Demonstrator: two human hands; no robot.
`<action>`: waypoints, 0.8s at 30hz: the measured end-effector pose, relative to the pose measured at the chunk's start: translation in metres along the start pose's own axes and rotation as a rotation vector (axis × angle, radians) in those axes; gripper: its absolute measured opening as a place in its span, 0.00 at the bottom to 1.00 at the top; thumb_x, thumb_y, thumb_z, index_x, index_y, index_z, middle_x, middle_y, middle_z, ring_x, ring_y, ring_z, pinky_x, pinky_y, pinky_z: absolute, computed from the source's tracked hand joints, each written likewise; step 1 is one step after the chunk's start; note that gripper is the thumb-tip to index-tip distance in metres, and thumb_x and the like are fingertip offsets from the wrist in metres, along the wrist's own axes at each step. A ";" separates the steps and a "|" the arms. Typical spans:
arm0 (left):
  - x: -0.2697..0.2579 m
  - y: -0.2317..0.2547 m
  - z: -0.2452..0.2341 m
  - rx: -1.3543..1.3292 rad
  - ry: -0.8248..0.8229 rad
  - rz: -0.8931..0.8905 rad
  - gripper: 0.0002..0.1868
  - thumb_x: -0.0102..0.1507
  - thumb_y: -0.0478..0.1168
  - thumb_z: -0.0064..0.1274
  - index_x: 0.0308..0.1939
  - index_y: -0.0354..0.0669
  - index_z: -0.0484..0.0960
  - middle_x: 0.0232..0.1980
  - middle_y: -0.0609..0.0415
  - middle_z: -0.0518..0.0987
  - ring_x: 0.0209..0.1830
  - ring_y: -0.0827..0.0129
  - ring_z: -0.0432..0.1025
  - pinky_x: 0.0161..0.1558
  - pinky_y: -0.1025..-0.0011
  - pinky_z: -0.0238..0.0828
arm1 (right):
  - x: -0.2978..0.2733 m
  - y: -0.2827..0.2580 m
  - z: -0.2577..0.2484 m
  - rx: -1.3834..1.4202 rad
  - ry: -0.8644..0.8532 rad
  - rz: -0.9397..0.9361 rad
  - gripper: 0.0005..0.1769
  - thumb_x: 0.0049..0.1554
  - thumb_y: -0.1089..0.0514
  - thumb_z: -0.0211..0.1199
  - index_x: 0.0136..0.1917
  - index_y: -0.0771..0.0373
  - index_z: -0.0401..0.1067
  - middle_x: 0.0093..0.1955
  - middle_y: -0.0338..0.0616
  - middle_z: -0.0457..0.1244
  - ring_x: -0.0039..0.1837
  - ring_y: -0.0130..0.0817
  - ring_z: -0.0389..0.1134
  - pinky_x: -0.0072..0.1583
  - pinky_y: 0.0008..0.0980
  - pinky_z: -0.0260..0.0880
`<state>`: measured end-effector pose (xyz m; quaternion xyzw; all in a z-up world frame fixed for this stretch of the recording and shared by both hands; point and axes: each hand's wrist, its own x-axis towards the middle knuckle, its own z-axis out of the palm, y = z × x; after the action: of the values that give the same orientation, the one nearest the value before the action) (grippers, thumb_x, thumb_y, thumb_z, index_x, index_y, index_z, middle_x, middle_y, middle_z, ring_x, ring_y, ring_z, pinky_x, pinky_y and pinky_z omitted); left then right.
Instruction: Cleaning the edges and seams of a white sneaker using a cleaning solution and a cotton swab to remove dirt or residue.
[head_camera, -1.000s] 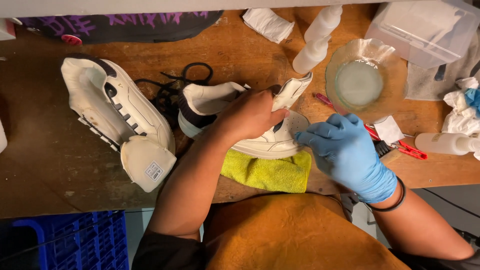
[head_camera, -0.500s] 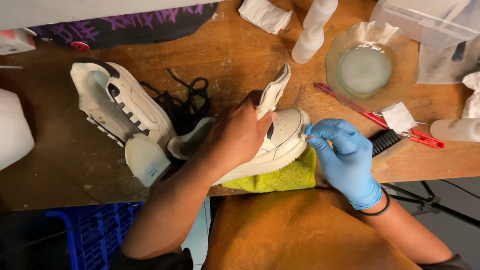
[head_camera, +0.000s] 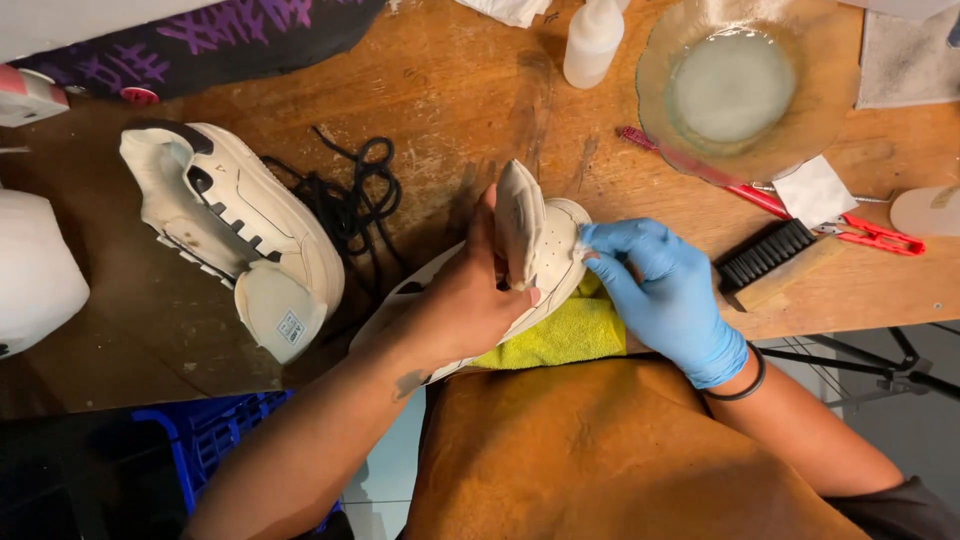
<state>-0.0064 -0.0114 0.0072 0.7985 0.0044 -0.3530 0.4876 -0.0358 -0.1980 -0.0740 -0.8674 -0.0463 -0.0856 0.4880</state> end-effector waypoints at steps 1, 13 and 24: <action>0.001 -0.004 0.002 -0.001 -0.004 -0.004 0.52 0.56 0.34 0.48 0.73 0.33 0.28 0.67 0.23 0.60 0.67 0.37 0.60 0.63 0.48 0.62 | -0.003 0.007 -0.001 0.000 -0.002 0.005 0.04 0.54 0.61 0.70 0.43 0.53 0.78 0.41 0.36 0.69 0.47 0.43 0.72 0.46 0.38 0.72; 0.028 -0.037 0.010 -0.091 0.042 -0.175 0.52 0.55 0.36 0.48 0.77 0.52 0.35 0.46 0.40 0.76 0.47 0.59 0.73 0.43 0.68 0.70 | -0.014 0.029 0.002 -0.176 -0.008 -0.469 0.05 0.53 0.62 0.66 0.45 0.55 0.77 0.43 0.39 0.66 0.43 0.42 0.69 0.43 0.39 0.72; 0.034 -0.046 -0.003 -0.410 -0.037 -0.038 0.53 0.55 0.26 0.44 0.77 0.47 0.30 0.60 0.29 0.71 0.64 0.55 0.63 0.64 0.58 0.58 | -0.002 0.007 0.006 -0.152 -0.080 -0.649 0.09 0.53 0.66 0.58 0.48 0.60 0.73 0.39 0.40 0.60 0.39 0.42 0.64 0.39 0.40 0.69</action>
<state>0.0043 0.0037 -0.0468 0.6759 0.0824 -0.3684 0.6330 -0.0363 -0.1963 -0.0835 -0.8439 -0.3328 -0.2055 0.3672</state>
